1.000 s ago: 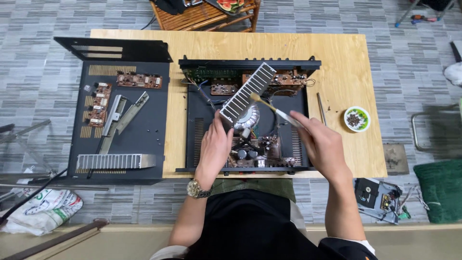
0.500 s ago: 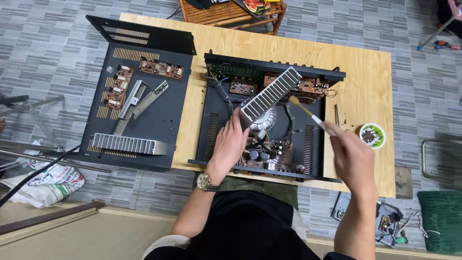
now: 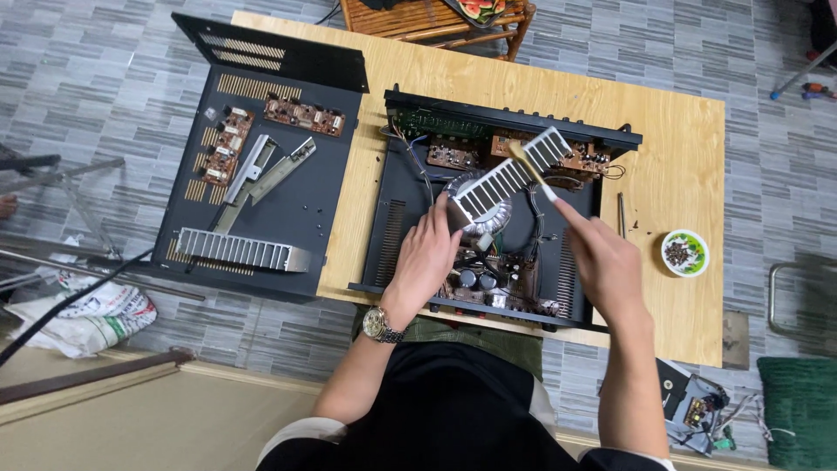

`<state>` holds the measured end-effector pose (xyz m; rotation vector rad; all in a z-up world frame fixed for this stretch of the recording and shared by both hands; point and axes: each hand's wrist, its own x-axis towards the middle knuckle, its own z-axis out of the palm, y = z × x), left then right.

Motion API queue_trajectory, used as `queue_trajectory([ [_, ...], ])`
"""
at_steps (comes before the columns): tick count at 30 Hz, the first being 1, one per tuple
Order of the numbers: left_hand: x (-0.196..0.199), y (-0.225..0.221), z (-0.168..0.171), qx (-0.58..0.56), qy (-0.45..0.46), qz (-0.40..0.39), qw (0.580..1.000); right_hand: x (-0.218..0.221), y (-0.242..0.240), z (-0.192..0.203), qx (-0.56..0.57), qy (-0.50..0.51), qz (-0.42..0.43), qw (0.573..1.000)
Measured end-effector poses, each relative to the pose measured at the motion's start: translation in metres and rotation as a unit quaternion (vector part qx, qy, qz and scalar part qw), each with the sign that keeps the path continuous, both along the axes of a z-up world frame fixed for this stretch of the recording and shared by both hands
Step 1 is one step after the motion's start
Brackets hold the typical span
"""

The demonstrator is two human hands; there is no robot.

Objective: Cleaning the internal components and heatsink of an amplifier using a brush

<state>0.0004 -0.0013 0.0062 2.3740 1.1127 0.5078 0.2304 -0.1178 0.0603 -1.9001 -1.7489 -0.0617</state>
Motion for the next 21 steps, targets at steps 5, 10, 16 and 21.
queue_trajectory([
  [5, -0.003, -0.002, 0.004, 0.017, 0.003, -0.005, 1.000, 0.007, -0.017, 0.017, 0.014, 0.058, -0.003, 0.998],
  [10, 0.001, 0.003, -0.012, 0.018, 0.007, -0.005, 1.000, 0.003, -0.008, 0.013, 0.025, 0.052, 0.003, 0.998],
  [16, 0.002, 0.001, -0.014, 0.018, 0.009, 0.009, 1.000, 0.004, -0.010, 0.012, 0.042, 0.063, 0.009, 0.997],
  [21, 0.002, 0.002, -0.010, 0.013, 0.001, 0.008, 1.000, 0.020, -0.010, 0.002, 0.091, 0.057, 0.024, 0.994],
])
